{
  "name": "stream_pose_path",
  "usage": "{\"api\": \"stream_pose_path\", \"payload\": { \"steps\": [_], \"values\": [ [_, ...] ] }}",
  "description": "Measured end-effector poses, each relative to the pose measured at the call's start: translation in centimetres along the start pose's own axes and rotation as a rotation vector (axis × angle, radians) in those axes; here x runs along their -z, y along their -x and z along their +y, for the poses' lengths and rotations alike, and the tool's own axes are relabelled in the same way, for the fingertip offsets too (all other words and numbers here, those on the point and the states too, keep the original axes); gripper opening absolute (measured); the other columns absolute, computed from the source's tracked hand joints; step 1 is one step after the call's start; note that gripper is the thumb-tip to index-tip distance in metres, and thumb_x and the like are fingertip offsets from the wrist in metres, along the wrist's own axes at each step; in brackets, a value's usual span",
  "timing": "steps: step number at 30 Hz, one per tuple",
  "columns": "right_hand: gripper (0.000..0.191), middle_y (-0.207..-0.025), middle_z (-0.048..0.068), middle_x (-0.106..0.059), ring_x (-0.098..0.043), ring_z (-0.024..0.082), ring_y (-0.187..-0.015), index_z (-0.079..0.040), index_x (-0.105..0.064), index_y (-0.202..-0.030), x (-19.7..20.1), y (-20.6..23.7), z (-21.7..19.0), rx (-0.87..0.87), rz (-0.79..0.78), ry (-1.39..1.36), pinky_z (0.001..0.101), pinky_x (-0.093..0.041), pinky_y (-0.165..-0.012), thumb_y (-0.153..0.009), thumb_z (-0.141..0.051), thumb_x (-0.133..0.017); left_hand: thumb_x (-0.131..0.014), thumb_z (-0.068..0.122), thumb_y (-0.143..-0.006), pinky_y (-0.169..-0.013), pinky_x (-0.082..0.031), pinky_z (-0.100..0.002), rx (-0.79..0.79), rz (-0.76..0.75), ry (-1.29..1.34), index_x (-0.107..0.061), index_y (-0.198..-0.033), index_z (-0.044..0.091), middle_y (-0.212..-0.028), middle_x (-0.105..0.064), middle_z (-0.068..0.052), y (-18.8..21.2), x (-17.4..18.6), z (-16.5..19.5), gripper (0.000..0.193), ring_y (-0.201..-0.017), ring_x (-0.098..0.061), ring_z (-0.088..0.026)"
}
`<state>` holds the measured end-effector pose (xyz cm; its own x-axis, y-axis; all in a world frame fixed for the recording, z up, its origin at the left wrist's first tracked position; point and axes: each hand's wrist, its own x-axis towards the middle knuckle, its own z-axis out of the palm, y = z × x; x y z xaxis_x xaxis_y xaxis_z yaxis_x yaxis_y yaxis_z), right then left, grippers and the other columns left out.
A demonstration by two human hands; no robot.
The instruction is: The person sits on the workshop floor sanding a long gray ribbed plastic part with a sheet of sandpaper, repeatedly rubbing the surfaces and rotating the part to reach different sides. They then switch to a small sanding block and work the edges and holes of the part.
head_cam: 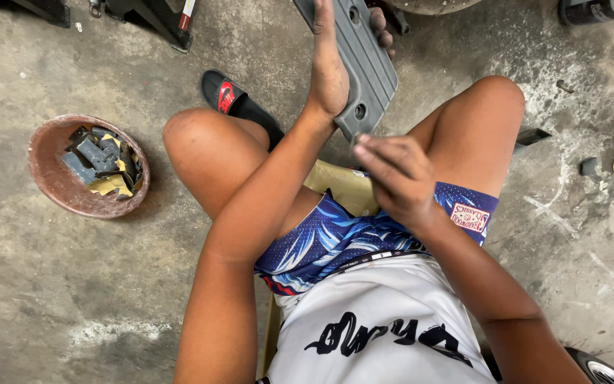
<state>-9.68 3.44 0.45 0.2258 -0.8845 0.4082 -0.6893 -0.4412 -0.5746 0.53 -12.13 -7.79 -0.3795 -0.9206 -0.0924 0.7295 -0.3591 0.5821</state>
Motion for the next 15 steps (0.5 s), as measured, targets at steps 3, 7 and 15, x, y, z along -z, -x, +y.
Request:
{"api": "stream_pose_path", "payload": {
  "steps": [3, 7, 15],
  "values": [
    [0.041, -0.139, 0.015, -0.065, -0.064, 0.028, -0.113, -0.002, -0.068, -0.132, 0.2, -0.7, 0.8, -0.089, 0.08, 0.011, 0.0365, -0.056, -0.097, -0.095, 0.014, -0.072, -0.041, 0.077, -0.097, -0.085, -0.06, -0.039, 0.022, 0.046, 0.013, -0.055, -0.113, 0.006, -0.102, -0.062, -0.007, 0.3, 0.0, -0.4, 0.074, -0.094, -0.065, -0.018],
    [0.041, -0.14, 0.016, -0.062, -0.063, 0.032, -0.119, -0.002, -0.067, -0.134, -0.4, -2.0, 0.6, -0.094, 0.047, 0.005, 0.0393, -0.056, -0.103, -0.096, 0.012, -0.071, -0.043, 0.074, -0.099, -0.081, -0.057, -0.036, 0.018, 0.094, 0.034, -0.056, -0.114, 0.004, -0.099, -0.06, -0.007, -0.2, -0.2, -0.6, 0.072, -0.089, -0.062, -0.018],
    [0.043, -0.136, 0.016, -0.064, -0.063, 0.03, -0.114, -0.002, -0.068, -0.135, -1.9, -1.4, -0.3, -0.182, 0.044, -0.06, 0.0365, -0.054, -0.1, -0.095, 0.014, -0.068, -0.044, 0.073, -0.099, -0.076, -0.054, -0.034, -0.046, 0.248, -0.158, -0.057, -0.11, 0.002, -0.096, -0.06, -0.006, -0.3, 0.1, -0.8, 0.072, -0.086, -0.059, -0.016]
  ]
}}
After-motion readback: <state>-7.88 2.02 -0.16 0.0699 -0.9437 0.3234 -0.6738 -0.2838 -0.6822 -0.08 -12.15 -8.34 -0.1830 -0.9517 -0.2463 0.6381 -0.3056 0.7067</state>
